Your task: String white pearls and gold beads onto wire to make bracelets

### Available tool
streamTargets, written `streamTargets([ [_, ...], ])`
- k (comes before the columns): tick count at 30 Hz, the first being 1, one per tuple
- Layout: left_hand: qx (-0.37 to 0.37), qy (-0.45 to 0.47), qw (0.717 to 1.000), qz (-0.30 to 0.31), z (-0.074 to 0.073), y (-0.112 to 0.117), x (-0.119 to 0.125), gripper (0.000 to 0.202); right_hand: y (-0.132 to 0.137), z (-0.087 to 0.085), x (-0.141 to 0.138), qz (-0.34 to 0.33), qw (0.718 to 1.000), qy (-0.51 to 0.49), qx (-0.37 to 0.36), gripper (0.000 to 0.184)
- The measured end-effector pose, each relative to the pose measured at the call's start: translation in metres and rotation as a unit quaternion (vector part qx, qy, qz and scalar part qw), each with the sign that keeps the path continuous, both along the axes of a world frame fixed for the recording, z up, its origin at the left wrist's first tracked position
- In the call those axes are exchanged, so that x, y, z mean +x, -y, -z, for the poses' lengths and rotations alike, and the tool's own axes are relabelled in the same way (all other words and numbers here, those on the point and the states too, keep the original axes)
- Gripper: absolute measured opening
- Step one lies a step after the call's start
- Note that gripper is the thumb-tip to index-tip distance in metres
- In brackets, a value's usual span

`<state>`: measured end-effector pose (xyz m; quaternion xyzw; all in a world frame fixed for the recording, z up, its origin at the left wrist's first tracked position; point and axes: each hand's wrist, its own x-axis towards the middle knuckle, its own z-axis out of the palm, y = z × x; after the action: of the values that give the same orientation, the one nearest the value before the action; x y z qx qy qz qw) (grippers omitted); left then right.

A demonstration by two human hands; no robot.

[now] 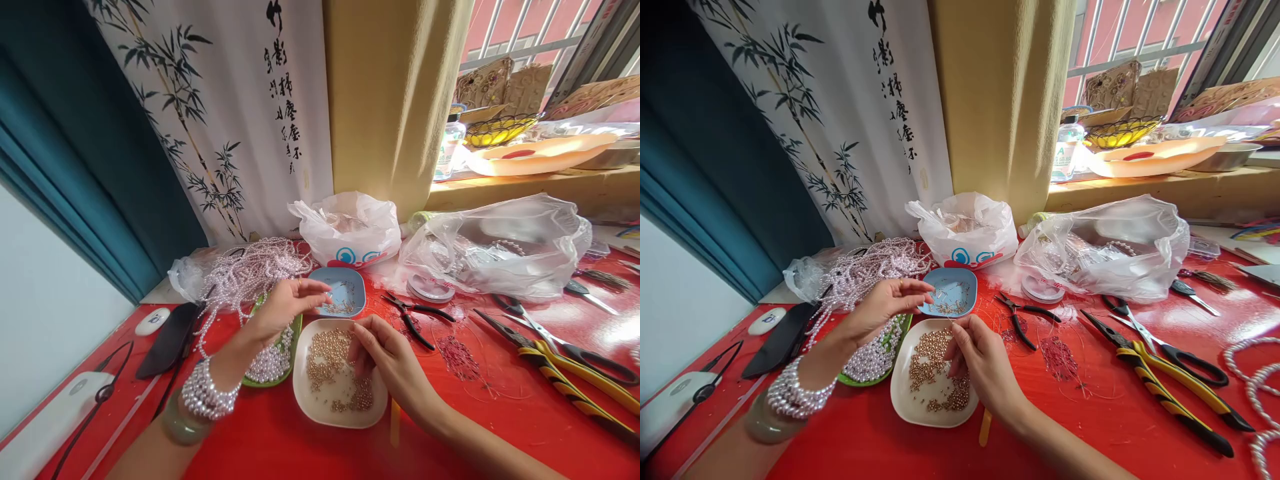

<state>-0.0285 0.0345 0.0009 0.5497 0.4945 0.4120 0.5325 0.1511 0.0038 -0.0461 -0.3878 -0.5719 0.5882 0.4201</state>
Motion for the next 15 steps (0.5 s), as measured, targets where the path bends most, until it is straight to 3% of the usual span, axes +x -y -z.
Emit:
streamTargets([
  [2, 0.066, -0.124, 0.990, -0.002, -0.009, -0.006, -0.017, 0.019, 0.000, -0.001, 0.000, -0.005, 1.000, 0.000, -0.001, 0.027],
  [4, 0.086, -0.251, 0.964, 0.032, -0.012, -0.010, -0.035, 0.014, 0.000, -0.002, 0.000, -0.007, 1.000, 0.001, 0.000, 0.027],
  [8, 0.086, -0.459, 0.882, 0.069, 0.002, -0.011, -0.061, 0.015, 0.000, -0.001, 0.001, -0.008, 1.000, 0.009, 0.004, 0.027],
  [11, 0.090, -0.516, 0.847, 0.090, 0.013, -0.004, -0.068, 0.012, 0.000, 0.000, 0.001, -0.013, 1.000, 0.009, 0.004, 0.026],
  [15, 0.132, -0.572, 0.804, 0.095, 0.018, 0.002, -0.070, 0.014, -0.002, 0.000, -0.001, -0.014, 1.000, 0.012, 0.002, 0.027],
])
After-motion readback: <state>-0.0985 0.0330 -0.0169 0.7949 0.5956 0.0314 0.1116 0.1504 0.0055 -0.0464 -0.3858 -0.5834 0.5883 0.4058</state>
